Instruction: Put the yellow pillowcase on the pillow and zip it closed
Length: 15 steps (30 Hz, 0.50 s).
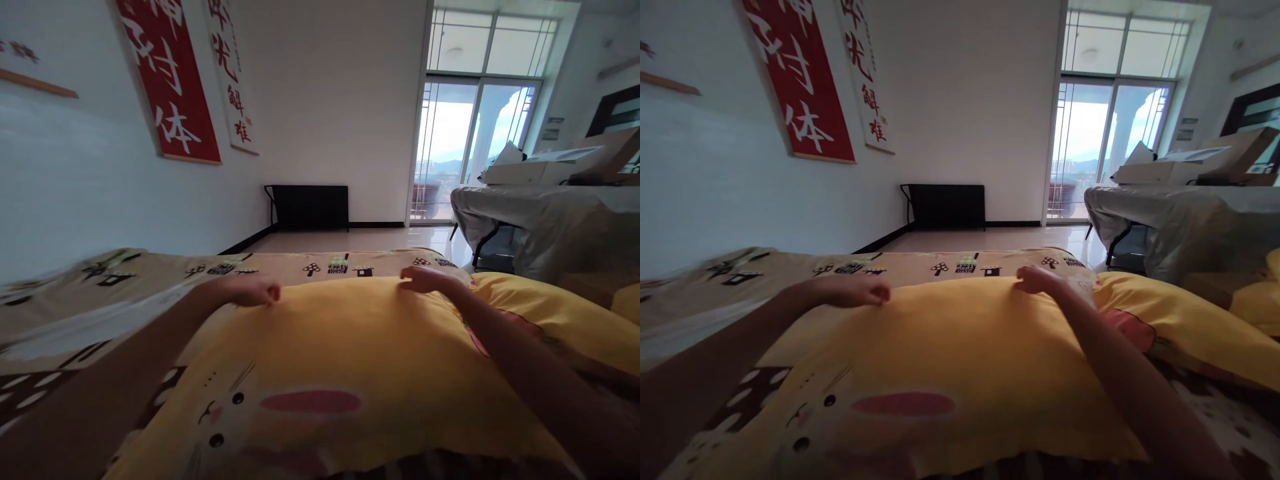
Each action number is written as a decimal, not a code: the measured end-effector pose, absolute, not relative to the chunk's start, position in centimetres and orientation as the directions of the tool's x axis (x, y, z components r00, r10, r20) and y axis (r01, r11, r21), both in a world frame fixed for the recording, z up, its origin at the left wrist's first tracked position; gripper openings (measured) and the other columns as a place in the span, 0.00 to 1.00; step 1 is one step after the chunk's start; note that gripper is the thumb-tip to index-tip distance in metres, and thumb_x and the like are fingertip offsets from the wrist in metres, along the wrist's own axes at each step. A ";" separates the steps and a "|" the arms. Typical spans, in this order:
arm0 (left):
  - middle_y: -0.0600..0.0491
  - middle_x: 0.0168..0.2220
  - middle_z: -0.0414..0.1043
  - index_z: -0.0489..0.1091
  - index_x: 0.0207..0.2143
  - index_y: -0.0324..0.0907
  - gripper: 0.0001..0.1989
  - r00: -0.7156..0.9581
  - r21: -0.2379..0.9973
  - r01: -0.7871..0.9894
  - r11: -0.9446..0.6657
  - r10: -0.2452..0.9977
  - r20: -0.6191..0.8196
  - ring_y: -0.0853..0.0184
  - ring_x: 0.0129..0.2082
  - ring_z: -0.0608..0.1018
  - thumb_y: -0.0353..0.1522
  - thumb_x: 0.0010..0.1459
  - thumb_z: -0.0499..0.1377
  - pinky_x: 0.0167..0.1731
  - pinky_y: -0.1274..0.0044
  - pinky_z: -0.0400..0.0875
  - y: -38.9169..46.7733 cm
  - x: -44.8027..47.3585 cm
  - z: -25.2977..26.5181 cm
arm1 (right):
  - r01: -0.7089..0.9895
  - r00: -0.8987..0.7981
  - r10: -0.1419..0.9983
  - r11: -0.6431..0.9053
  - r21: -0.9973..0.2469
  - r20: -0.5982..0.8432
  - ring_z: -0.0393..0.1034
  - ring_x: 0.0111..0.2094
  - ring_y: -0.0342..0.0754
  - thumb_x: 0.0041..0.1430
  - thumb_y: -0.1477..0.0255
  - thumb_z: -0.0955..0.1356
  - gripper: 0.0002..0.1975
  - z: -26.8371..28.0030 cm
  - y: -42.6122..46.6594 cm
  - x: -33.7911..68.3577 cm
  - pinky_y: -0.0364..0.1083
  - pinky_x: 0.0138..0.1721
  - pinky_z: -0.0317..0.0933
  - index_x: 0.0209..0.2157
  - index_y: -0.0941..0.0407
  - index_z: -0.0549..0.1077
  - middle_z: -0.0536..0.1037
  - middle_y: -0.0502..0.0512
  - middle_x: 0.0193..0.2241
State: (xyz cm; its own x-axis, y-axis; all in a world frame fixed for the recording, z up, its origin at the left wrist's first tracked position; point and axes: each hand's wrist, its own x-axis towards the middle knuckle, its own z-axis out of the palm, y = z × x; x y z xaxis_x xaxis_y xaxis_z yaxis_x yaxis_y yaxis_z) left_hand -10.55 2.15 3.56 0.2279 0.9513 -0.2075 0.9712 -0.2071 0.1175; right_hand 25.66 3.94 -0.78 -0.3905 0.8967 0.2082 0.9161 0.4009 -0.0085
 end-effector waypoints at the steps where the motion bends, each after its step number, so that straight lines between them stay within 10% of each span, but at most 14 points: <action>1: 0.52 0.32 0.75 0.75 0.30 0.37 0.13 0.245 0.094 0.969 -0.230 0.950 -0.194 0.69 0.32 0.72 0.24 0.40 0.54 0.33 0.81 0.62 3.5 -8.8 4.3 | 0.908 -0.412 0.895 0.418 -0.004 0.170 0.72 0.38 0.49 0.55 0.72 0.65 0.12 -0.3 5.3 23.3 0.43 0.40 0.62 0.38 0.64 0.76 0.78 0.63 0.39; 15: 0.43 0.48 0.72 0.70 0.47 0.39 0.25 0.258 0.233 0.935 -0.267 0.964 0.071 0.61 0.48 0.73 0.39 0.64 0.38 0.49 0.71 0.62 9.6 -2.3 -11.3 | 0.885 -0.422 0.890 0.446 -0.134 0.176 0.69 0.46 0.48 0.67 0.66 0.51 0.23 -11.7 10.4 14.8 0.48 0.49 0.55 0.39 0.57 0.73 0.77 0.58 0.42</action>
State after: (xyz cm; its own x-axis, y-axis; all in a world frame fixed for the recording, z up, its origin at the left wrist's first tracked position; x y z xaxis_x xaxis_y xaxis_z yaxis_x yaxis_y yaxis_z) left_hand -2.29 9.56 -11.27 0.2577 0.9636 0.0709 0.9351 -0.2672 0.2328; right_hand 14.79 10.43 -11.74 -0.4216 0.8896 0.1756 0.8850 0.4459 -0.1338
